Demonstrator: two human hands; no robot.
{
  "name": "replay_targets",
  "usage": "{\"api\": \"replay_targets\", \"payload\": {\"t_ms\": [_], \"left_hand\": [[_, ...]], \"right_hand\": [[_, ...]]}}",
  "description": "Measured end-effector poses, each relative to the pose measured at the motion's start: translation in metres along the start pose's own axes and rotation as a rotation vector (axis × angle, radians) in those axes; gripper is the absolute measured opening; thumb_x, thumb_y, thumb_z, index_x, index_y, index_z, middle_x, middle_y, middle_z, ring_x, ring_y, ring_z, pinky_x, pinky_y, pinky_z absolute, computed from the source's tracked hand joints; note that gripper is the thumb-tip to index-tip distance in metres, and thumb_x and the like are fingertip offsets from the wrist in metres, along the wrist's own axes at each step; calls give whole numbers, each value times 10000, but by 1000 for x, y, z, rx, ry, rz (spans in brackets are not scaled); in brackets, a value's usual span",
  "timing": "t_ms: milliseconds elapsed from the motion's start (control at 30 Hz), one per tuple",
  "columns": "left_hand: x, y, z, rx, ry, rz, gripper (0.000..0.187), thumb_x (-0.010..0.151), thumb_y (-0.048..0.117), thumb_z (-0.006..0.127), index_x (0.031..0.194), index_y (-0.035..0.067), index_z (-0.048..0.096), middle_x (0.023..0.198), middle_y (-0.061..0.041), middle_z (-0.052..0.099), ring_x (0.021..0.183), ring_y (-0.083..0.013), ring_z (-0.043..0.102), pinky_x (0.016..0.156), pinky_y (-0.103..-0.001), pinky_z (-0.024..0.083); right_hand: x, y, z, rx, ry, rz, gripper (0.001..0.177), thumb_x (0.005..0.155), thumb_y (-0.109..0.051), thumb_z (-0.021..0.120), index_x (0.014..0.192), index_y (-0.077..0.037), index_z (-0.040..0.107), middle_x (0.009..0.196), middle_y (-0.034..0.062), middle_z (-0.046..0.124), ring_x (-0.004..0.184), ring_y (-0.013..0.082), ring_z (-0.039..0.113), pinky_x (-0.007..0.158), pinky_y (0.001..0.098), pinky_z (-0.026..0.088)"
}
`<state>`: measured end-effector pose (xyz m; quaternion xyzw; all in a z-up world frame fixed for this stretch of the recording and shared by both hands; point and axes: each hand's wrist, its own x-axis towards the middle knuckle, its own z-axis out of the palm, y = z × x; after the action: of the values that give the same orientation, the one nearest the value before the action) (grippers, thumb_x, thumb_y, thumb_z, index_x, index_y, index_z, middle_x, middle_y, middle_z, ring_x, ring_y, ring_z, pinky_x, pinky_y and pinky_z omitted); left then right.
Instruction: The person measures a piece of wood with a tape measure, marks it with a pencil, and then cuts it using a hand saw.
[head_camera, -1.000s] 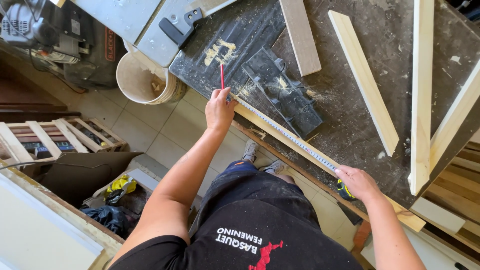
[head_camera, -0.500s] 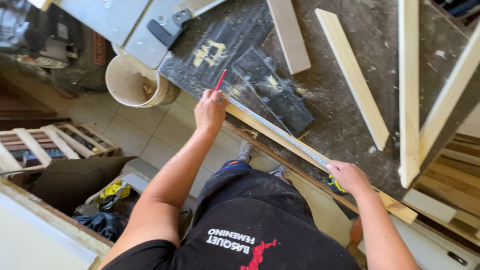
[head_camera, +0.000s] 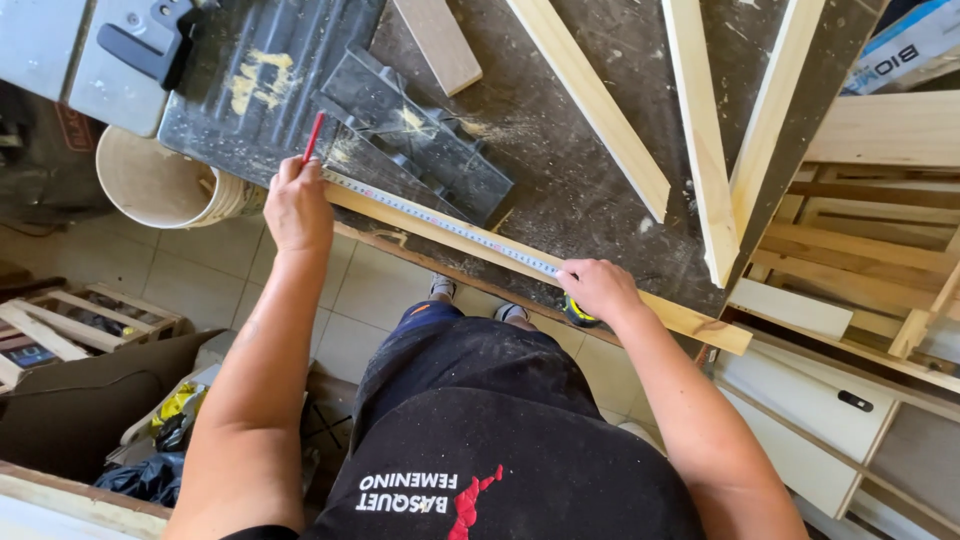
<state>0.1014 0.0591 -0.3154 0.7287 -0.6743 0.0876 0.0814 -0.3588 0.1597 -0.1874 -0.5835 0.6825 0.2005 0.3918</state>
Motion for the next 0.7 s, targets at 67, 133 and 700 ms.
{"api": "replay_targets", "payload": {"t_ms": [67, 133, 700], "left_hand": [[0, 1, -6, -23, -14, -2, 345, 871, 304, 864, 1196, 299, 749, 1211, 105, 638, 939, -207, 735, 795, -336, 640], [-3, 2, -7, -43, -31, -11, 338, 895, 300, 852, 1219, 296, 755, 1225, 89, 643, 925, -238, 750, 788, -370, 647], [-14, 3, 10, -12, 67, 23, 333, 973, 267, 852, 1303, 264, 808, 1229, 51, 666, 929, -290, 772, 798, -400, 653]], "right_hand": [[-9, 1, -9, 49, 1, -21, 396, 964, -562, 486, 1055, -324, 789, 1117, 139, 787, 1170, 412, 701, 1036, 517, 555], [-19, 13, -14, 94, -2, -45, 406, 963, -565, 486, 1058, -302, 781, 1109, 161, 782, 1165, 428, 699, 1035, 529, 552], [-67, 218, -6, 71, -5, 193, 483, 1043, -569, 474, 956, -226, 803, 1060, 177, 812, 1216, 390, 700, 1181, 498, 380]]}}
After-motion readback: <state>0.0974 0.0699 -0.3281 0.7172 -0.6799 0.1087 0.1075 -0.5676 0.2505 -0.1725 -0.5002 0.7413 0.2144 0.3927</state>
